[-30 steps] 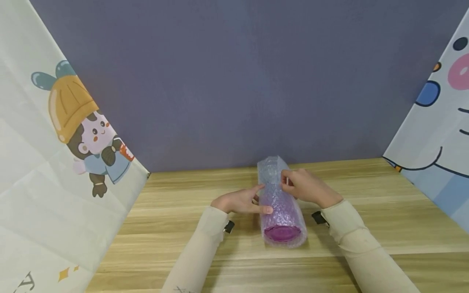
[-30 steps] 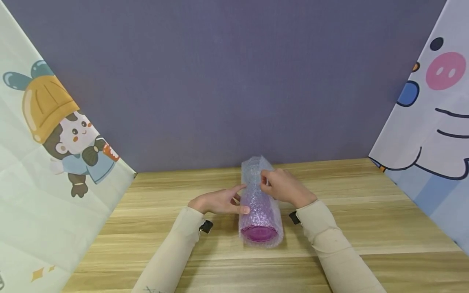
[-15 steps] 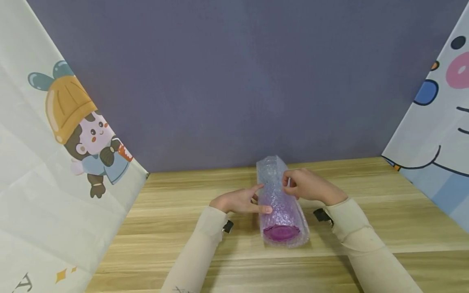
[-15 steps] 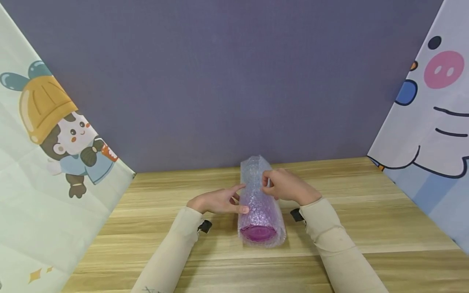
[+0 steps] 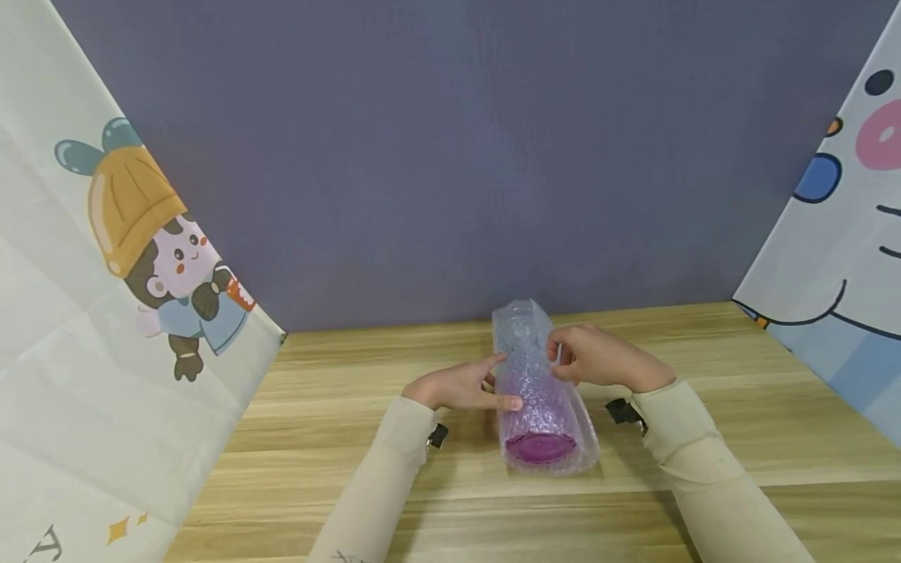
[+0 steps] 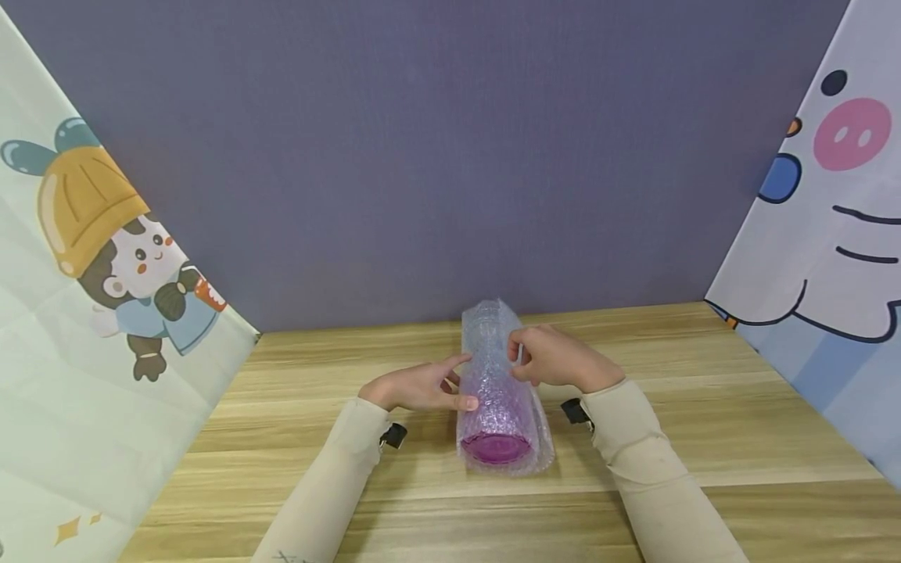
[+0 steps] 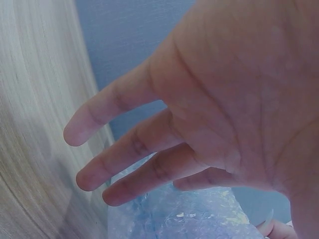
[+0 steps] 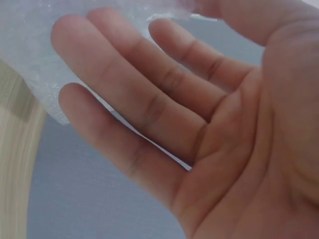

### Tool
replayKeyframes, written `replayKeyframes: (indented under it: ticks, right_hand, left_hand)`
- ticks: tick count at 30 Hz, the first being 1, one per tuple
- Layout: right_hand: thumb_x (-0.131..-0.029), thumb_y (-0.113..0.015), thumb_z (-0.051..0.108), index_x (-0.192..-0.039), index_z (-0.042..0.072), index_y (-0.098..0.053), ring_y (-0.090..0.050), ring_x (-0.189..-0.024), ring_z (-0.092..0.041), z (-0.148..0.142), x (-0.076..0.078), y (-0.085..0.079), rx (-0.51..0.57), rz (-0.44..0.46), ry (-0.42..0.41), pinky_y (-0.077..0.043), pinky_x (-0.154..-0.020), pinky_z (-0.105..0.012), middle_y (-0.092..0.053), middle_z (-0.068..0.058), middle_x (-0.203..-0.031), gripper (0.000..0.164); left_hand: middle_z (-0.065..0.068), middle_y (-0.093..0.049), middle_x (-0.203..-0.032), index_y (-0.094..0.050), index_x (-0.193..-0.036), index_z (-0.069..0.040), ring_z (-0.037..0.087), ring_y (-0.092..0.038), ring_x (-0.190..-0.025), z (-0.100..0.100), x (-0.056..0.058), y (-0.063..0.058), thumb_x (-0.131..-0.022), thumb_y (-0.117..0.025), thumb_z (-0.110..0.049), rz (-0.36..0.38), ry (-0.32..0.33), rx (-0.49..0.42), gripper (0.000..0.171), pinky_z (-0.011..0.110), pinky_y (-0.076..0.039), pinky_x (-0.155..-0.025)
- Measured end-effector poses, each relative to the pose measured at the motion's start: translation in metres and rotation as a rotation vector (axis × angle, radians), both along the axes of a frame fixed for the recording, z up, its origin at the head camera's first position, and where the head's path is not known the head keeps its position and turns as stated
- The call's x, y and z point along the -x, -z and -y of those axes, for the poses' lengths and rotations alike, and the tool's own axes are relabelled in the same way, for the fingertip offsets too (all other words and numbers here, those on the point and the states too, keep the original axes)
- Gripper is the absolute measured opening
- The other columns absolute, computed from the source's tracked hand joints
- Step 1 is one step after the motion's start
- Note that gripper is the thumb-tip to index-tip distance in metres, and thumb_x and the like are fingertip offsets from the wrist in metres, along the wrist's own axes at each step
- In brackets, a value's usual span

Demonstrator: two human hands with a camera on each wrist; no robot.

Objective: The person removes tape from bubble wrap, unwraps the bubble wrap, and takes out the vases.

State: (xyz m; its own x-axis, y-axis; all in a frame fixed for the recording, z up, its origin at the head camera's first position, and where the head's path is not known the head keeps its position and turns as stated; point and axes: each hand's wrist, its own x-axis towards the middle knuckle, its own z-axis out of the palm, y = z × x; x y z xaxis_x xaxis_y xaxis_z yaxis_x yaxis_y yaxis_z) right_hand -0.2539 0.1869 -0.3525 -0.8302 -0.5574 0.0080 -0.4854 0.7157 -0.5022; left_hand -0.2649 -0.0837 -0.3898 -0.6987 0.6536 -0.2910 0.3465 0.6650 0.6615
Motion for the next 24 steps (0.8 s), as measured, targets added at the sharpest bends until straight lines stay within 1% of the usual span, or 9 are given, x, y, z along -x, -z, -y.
replayKeyframes:
  ticks: [4, 7, 12, 16, 20, 24]
  right_hand:
    - [-0.092, -0.073, 0.01, -0.096, 0.009, -0.063, -0.065, -0.062, -0.009, -0.002, 0.0, 0.0, 0.012, 0.003, 0.007, -0.054, -0.061, -0.026, -0.07, 0.001, -0.078, 0.01]
    - [-0.092, -0.073, 0.011, -0.097, 0.009, -0.062, -0.065, -0.062, -0.011, -0.004, 0.0, -0.001, 0.014, 0.013, 0.019, -0.054, -0.061, -0.027, -0.07, 0.001, -0.077, 0.011]
    - [-0.092, -0.073, 0.012, -0.106, 0.004, -0.061, -0.065, -0.061, -0.013, -0.008, -0.001, -0.002, 0.01, 0.02, 0.033, -0.054, -0.063, -0.028, -0.069, 0.002, -0.074, 0.02]
    - [-0.091, -0.072, 0.011, -0.112, 0.0, -0.058, -0.062, -0.058, -0.011, -0.011, -0.002, -0.003, 0.007, 0.013, 0.031, -0.052, -0.068, -0.029, -0.067, 0.002, -0.07, 0.027]
    - [-0.092, -0.071, 0.009, -0.115, -0.001, -0.055, -0.06, -0.056, -0.011, -0.016, -0.001, -0.003, 0.022, 0.016, 0.035, -0.051, -0.065, -0.028, -0.064, 0.001, -0.069, 0.03]
    - [-0.092, -0.071, 0.008, -0.114, 0.0, -0.053, -0.059, -0.056, -0.011, -0.019, -0.001, -0.003, 0.03, 0.003, 0.033, -0.049, -0.062, -0.027, -0.061, 0.002, -0.068, 0.029]
  left_hand:
    - [0.016, -0.051, -0.153, -0.009, -0.166, -0.025, 0.027, -0.055, -0.137, 0.0, 0.001, 0.001, -0.087, -0.064, -0.072, -0.005, 0.001, 0.003, 0.107, 0.044, -0.05, -0.111]
    - [0.016, -0.052, -0.153, -0.01, -0.166, -0.025, 0.026, -0.055, -0.137, -0.001, 0.001, 0.001, -0.087, -0.064, -0.072, -0.004, -0.01, 0.007, 0.107, 0.044, -0.049, -0.112]
    - [0.016, -0.051, -0.154, -0.011, -0.166, -0.025, 0.027, -0.055, -0.138, -0.004, -0.002, 0.0, -0.087, -0.064, -0.072, -0.002, -0.032, 0.012, 0.106, 0.046, -0.047, -0.114]
    - [0.016, -0.048, -0.157, -0.012, -0.166, -0.026, 0.028, -0.051, -0.142, -0.005, -0.004, 0.0, -0.087, -0.059, -0.077, -0.002, -0.058, 0.006, 0.105, 0.049, -0.044, -0.116]
    - [0.015, -0.048, -0.157, -0.016, -0.165, -0.025, 0.03, -0.049, -0.144, -0.007, -0.005, 0.001, -0.086, -0.053, -0.082, -0.02, -0.09, -0.006, 0.104, 0.052, -0.043, -0.117]
    - [0.015, -0.053, -0.152, -0.019, -0.164, -0.021, 0.031, -0.052, -0.141, -0.01, -0.006, 0.001, -0.087, -0.054, -0.081, -0.048, -0.106, -0.011, 0.104, 0.052, -0.044, -0.115]
